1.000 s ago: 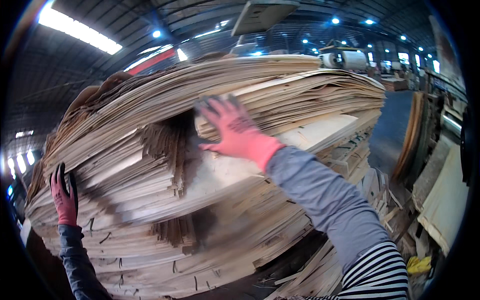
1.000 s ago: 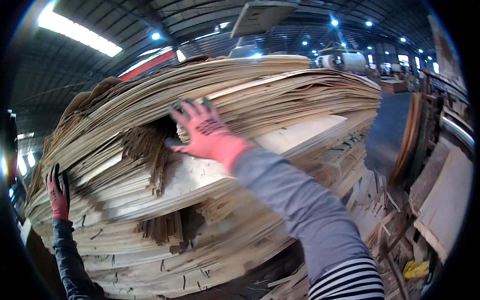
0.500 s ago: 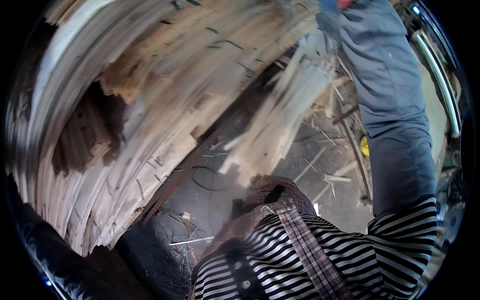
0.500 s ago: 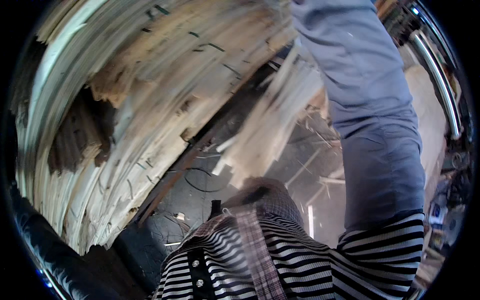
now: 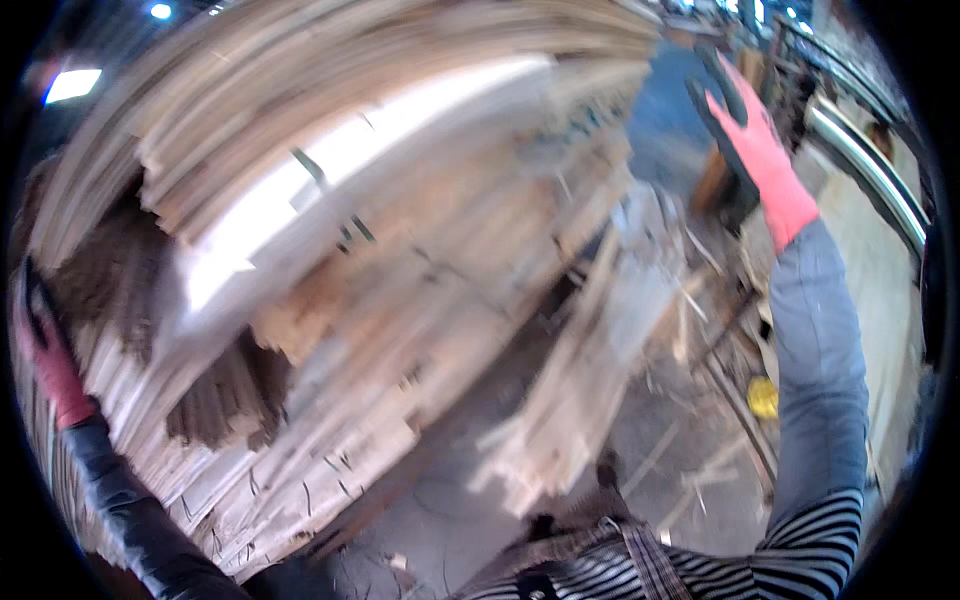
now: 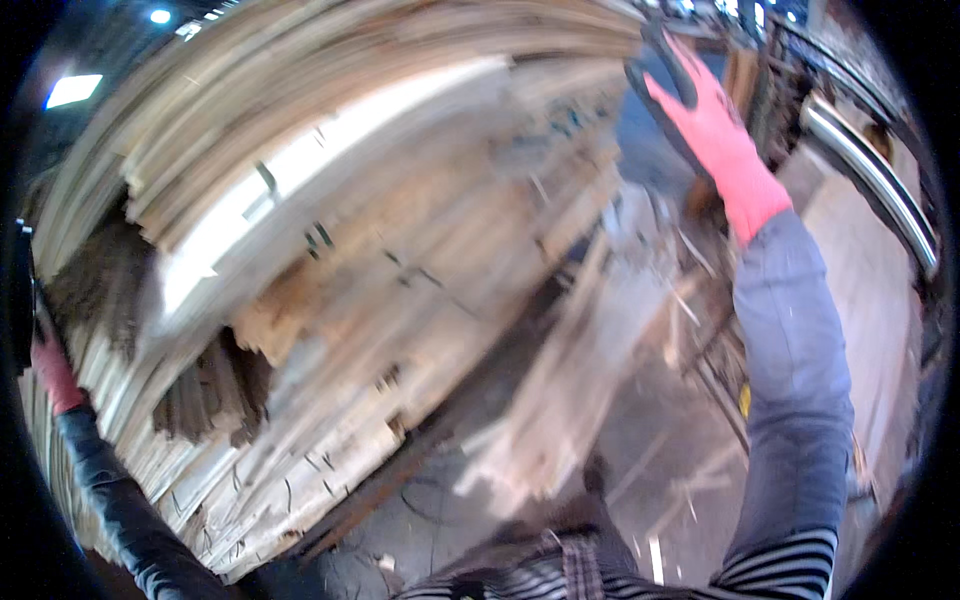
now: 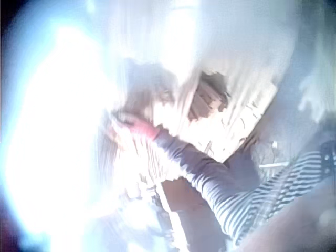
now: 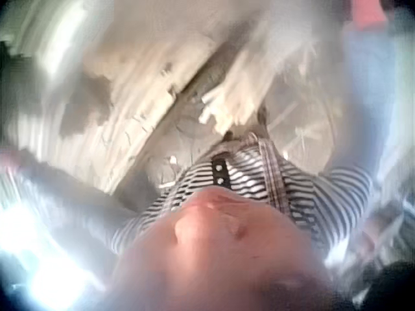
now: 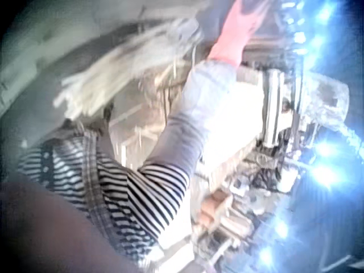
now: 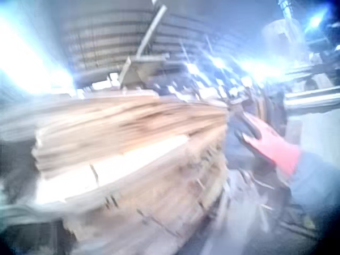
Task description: The person repeatedly picks up thin wood veneer sheets from a stack, places them onto a roller machine, and then stacks them onto a pile. The person handles the sheets one at a time, flipping them over and aligning them before stacking.
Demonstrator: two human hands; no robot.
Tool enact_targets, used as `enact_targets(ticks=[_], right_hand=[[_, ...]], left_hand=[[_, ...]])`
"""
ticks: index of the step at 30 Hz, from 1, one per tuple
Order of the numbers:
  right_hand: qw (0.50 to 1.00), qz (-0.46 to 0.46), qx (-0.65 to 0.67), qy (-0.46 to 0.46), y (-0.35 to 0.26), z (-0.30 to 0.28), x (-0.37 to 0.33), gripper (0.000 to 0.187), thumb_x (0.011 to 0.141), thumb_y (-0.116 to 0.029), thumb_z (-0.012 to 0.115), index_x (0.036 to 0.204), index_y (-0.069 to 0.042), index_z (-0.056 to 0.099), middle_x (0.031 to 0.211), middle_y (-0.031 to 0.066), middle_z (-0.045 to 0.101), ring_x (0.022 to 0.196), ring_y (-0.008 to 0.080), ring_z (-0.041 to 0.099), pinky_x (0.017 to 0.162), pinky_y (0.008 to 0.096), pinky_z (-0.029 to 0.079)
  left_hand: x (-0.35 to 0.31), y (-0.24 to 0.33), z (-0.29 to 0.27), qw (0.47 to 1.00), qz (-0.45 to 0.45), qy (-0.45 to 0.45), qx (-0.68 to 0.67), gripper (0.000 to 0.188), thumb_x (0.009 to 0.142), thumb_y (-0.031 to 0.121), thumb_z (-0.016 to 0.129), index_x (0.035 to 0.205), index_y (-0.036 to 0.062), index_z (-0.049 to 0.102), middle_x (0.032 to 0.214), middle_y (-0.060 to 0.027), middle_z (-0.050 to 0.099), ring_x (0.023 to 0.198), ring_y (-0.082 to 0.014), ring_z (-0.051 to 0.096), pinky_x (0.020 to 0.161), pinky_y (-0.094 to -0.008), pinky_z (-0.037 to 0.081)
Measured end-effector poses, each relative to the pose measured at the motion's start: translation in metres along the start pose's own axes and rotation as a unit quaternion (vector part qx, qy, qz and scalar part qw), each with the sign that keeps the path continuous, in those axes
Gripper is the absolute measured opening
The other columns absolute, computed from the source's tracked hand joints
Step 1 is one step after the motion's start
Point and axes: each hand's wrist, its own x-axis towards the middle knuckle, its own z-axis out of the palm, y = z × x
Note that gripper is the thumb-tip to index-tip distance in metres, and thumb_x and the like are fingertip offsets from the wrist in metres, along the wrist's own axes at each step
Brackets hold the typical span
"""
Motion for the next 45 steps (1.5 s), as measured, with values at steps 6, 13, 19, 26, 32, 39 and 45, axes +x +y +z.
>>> enact_targets(ticks=[6,13,19,26,32,39,45], right_hand=[[0.995,-0.09,-0.007,-0.039,0.007,0.023,0.061,0.064,0.078,-0.032,0.061,0.132,-0.007,0.036,0.132,0.0172,0.037,0.123,0.0318,0.035,0.102,0.0376,0.027],[0.973,-0.196,0.104,-0.056,-0.022,0.078,0.146,0.067,0.077,-0.038,0.061,0.132,-0.01,0.036,0.135,0.0163,0.033,0.124,0.0329,0.03,0.103,0.0408,0.026],[0.946,-0.292,0.123,-0.067,-0.082,0.137,0.205,0.069,0.079,-0.047,0.054,0.134,-0.013,0.033,0.135,0.0153,0.033,0.125,0.0328,0.03,0.105,0.0439,0.02],[0.939,-0.325,0.105,-0.03,-0.165,0.189,0.292,0.067,0.082,-0.052,0.046,0.134,-0.013,0.032,0.137,0.0163,0.031,0.126,0.0338,0.029,0.104,0.0441,0.021],[0.962,-0.267,0.059,-0.016,-0.211,0.232,0.407,0.07,0.081,-0.056,0.043,0.137,-0.016,0.027,0.139,0.0144,0.029,0.128,0.0304,0.027,0.105,0.0427,0.02],[0.967,-0.221,0.061,-0.112,-0.25,0.259,0.483,0.078,0.079,-0.063,0.041,0.139,-0.018,0.021,0.141,0.0131,0.025,0.13,0.0284,0.024,0.107,0.0412,0.019],[0.924,-0.265,0.092,-0.261,-0.302,0.303,0.5,0.093,0.071,-0.07,0.046,0.138,-0.01,0.022,0.141,0.0152,0.025,0.13,0.0317,0.024,0.106,0.039,0.022]], left_hand=[[0.063,0.282,0.031,0.993,0.028,-0.059,-0.098,0.052,0.079,0.021,0.061,0.126,0.0076,0.043,0.126,-0.0186,0.043,0.117,-0.034,0.041,0.099,-0.0393,0.031],[0.092,0.314,0.068,0.981,-0.015,-0.186,0.047,0.062,0.081,0.038,0.055,0.133,0.0132,0.034,0.13,-0.0173,0.04,0.12,-0.0334,0.037,0.099,-0.0414,0.029],[0.119,0.276,0.088,0.967,-0.058,-0.244,0.046,0.064,0.08,0.04,0.053,0.135,0.0133,0.03,0.135,-0.0152,0.035,0.124,-0.0327,0.032,0.102,-0.0438,0.025],[0.182,0.239,0.142,0.956,-0.007,-0.254,0.15,0.061,0.083,0.039,0.047,0.135,0.015,0.028,0.138,-0.0127,0.031,0.127,-0.029,0.028,0.103,-0.0452,0.022],[0.162,0.258,0.188,0.993,-0.007,-0.064,-0.096,0.049,0.07,0.029,0.066,0.112,0.0075,0.053,0.109,-0.013,0.053,0.1,-0.0297,0.05,0.087,-0.0403,0.04],[0.149,0.254,0.203,0.998,0.057,-0.007,0.018,0.055,0.069,0.032,0.065,0.114,0.0044,0.05,0.112,-0.0172,0.051,0.107,-0.0347,0.047,0.091,-0.0466,0.037],[0.156,0.264,0.192,0.999,0.041,-0.029,-0.006,0.06,0.068,0.032,0.067,0.118,0.0038,0.048,0.116,-0.017,0.048,0.108,-0.035,0.045,0.091,-0.0471,0.035]])
